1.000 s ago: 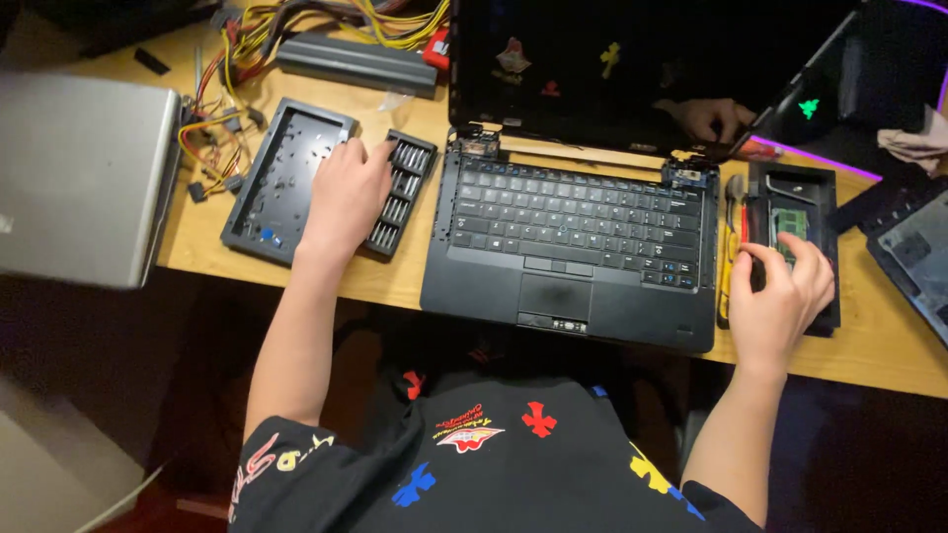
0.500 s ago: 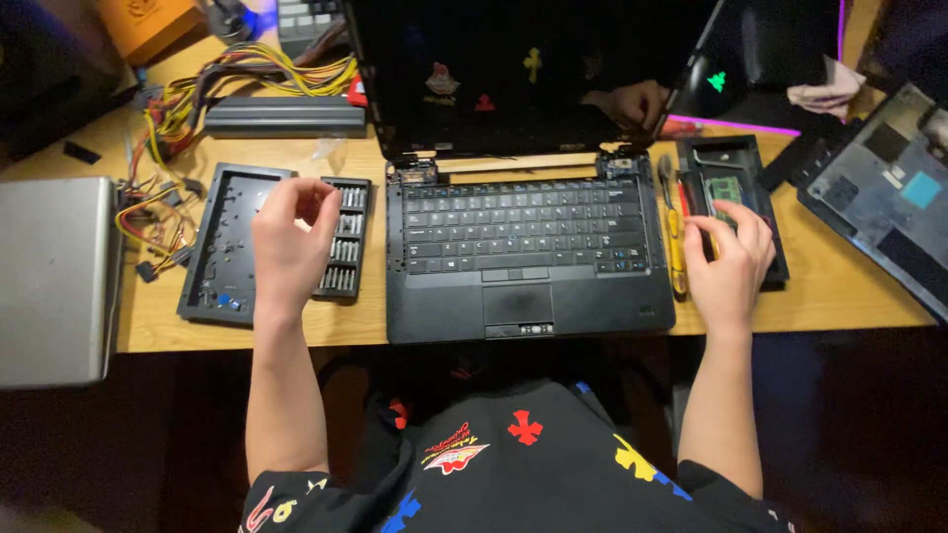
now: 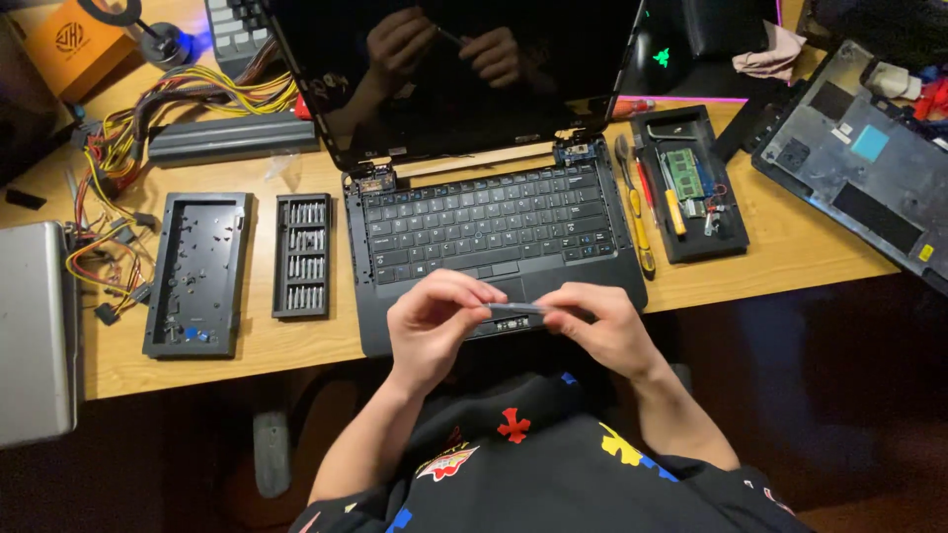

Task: Repairing or assembling a laptop on a workbench.

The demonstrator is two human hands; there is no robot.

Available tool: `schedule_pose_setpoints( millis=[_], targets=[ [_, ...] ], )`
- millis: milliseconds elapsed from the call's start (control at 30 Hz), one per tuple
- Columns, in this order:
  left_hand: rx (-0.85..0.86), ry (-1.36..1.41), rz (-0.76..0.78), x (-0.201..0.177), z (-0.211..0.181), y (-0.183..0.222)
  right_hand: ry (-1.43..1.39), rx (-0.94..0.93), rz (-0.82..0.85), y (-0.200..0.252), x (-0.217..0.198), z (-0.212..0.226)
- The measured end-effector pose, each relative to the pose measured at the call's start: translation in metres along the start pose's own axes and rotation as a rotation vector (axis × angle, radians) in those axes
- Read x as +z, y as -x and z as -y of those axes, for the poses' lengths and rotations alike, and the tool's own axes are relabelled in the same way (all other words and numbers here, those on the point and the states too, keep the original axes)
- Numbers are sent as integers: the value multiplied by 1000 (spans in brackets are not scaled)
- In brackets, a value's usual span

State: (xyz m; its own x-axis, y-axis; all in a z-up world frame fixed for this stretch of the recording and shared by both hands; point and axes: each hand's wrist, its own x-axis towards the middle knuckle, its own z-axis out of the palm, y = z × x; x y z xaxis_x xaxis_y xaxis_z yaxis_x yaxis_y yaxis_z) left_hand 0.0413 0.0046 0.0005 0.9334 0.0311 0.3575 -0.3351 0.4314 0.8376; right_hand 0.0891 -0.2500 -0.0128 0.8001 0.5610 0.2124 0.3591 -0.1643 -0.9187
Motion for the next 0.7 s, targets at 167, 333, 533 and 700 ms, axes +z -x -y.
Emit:
schedule_pose_setpoints(
  millis=[167, 333, 533, 700],
  targets=[
    [-63, -97, -55, -6, 12, 8, -359, 197, -140, 3, 15, -15],
    [-112, -144, -101, -6, 23, 13, -486, 286, -167, 10, 18, -25],
    [-108, -230, -138, -4, 18, 13, -504, 249, -140, 5, 18, -14],
    [-85, -397, 34, -4, 2, 2, -405, 284, -82, -2, -5, -8]
  ],
)
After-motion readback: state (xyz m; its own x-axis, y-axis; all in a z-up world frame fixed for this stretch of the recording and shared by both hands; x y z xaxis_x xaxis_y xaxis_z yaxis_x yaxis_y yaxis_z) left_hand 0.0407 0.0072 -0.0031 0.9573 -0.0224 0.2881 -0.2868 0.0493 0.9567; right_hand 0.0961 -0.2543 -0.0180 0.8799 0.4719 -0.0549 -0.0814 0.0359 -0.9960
